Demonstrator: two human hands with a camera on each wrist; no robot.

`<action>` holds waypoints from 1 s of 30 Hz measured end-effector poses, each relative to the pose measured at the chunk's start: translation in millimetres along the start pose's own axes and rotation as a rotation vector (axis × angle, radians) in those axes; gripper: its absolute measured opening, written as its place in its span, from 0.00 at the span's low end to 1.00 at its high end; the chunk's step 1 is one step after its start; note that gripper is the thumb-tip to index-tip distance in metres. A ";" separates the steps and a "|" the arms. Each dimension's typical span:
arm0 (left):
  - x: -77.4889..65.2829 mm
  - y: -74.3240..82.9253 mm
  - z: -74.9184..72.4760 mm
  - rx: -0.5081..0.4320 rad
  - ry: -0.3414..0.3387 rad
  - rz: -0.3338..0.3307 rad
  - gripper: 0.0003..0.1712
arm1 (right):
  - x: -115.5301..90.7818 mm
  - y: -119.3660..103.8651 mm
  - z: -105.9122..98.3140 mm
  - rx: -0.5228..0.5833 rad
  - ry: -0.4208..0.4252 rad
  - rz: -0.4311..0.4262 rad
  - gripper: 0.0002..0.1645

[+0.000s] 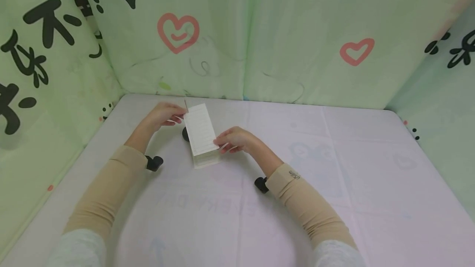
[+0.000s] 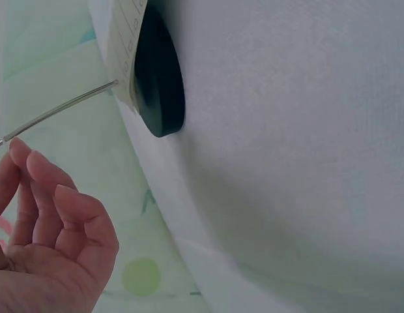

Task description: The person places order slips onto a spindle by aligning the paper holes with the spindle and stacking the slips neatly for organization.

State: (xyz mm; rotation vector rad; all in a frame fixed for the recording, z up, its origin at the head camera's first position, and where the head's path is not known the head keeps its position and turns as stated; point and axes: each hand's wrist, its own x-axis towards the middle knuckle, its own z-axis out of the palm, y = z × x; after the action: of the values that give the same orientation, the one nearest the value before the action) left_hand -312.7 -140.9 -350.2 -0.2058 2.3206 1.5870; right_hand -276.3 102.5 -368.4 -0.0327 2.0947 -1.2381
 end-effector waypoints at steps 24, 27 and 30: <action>8.7 -25.8 11.9 0.082 -0.060 -0.052 0.15 | 9.9 10.8 1.8 -0.098 -0.094 0.077 0.08; 8.6 -26.9 15.5 0.089 -0.043 -0.062 0.13 | 9.6 11.8 2.5 -0.122 -0.098 0.076 0.08; 7.7 -26.7 19.0 0.090 -0.024 -0.075 0.12 | 8.3 11.9 3.9 -0.155 -0.103 0.073 0.07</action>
State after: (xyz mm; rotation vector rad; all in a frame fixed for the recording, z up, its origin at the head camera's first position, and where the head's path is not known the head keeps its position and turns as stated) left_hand -308.6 -132.8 -382.6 -0.2478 2.3313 1.4378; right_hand -276.7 103.1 -383.4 -0.0870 2.0786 -1.0081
